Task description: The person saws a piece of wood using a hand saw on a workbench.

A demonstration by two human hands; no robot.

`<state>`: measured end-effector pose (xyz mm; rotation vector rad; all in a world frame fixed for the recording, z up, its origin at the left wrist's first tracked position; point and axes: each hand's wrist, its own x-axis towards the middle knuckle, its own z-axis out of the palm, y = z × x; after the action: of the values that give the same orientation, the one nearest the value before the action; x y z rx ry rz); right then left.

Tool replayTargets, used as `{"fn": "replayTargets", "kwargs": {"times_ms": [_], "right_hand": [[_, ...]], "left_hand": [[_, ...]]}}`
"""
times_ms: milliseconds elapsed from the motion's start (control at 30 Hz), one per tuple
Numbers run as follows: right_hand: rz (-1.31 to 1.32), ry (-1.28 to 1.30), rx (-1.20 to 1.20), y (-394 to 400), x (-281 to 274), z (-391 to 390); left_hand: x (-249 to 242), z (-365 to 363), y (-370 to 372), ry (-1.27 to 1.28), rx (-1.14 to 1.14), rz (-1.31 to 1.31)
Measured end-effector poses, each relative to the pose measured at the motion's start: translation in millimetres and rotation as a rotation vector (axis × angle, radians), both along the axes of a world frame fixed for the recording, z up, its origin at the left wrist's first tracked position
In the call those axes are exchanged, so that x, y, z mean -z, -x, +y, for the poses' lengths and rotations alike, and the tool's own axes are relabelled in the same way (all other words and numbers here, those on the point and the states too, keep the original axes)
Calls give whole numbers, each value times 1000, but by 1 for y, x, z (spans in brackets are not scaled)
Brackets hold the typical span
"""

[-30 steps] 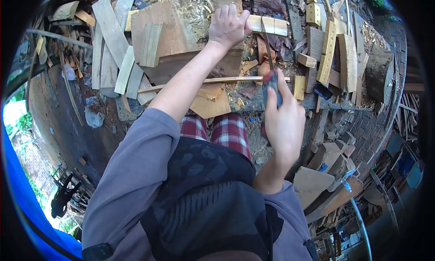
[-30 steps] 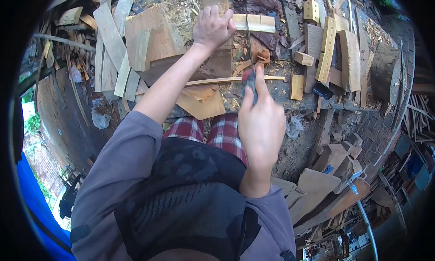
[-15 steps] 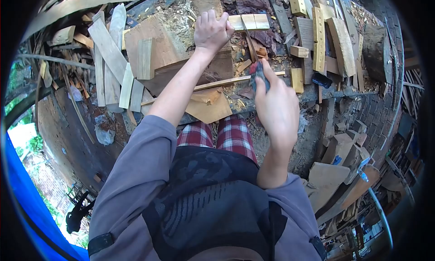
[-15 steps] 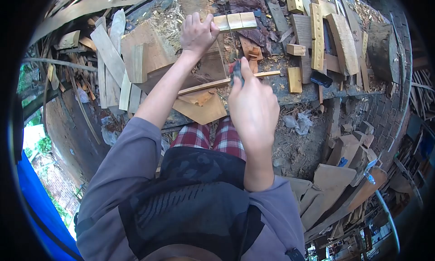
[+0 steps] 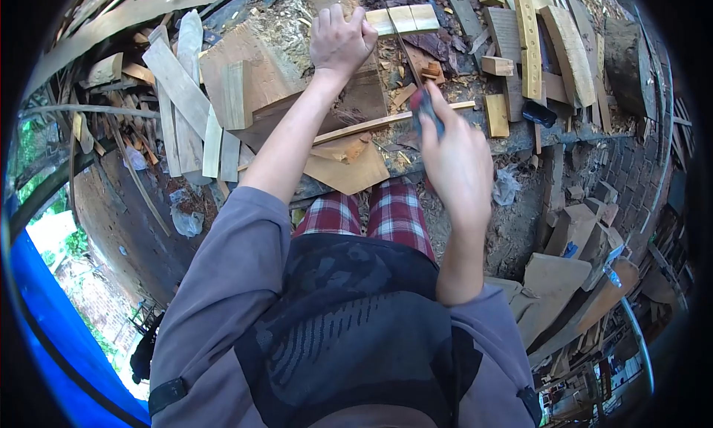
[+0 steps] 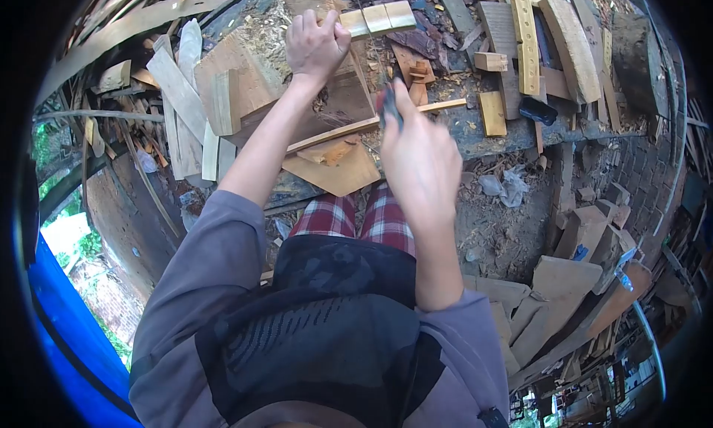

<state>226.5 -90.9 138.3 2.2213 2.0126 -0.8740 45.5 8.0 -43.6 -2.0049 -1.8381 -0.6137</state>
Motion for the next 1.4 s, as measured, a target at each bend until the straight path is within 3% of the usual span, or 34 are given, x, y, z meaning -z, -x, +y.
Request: {"fn": "replayTargets", "kwargs": {"times_ms": [133, 200, 300, 367, 433, 533, 600, 733, 800, 933, 1000, 1267, 1400], "right_hand": [[82, -218, -22, 27, 85, 51], [75, -241, -18, 28, 78, 49], [46, -38, 22, 6, 21, 6], [47, -9, 4, -7, 12, -13], [62, -66, 3, -3, 25, -12], [155, -284, -25, 21, 86, 44], [129, -178, -25, 29, 80, 59], [76, -127, 5, 6, 23, 9], [19, 116, 58, 0, -16, -6], [87, -243, -19, 18, 57, 24], [102, -221, -30, 31, 85, 68], [64, 16, 46, 3, 3, -17], [115, -231, 8, 27, 78, 44]], "left_hand": [[2, 0, 0, -22, 10, 13], [0, 1, -1, -18, -2, 17], [-2, 2, -1, -35, -1, 17], [-1, 1, -1, -59, 30, -4], [0, 0, 1, -16, 22, 7], [2, 0, 0, -15, 19, 11], [3, 0, 1, -25, 20, 27], [0, 1, 0, -9, 17, 23], [0, -1, 2, 7, 43, 17], [5, -1, 0, -14, 27, 13], [4, 0, 3, -21, 53, 7], [4, 1, 3, -17, 22, 7], [2, 2, 0, -41, 73, 8]]}}
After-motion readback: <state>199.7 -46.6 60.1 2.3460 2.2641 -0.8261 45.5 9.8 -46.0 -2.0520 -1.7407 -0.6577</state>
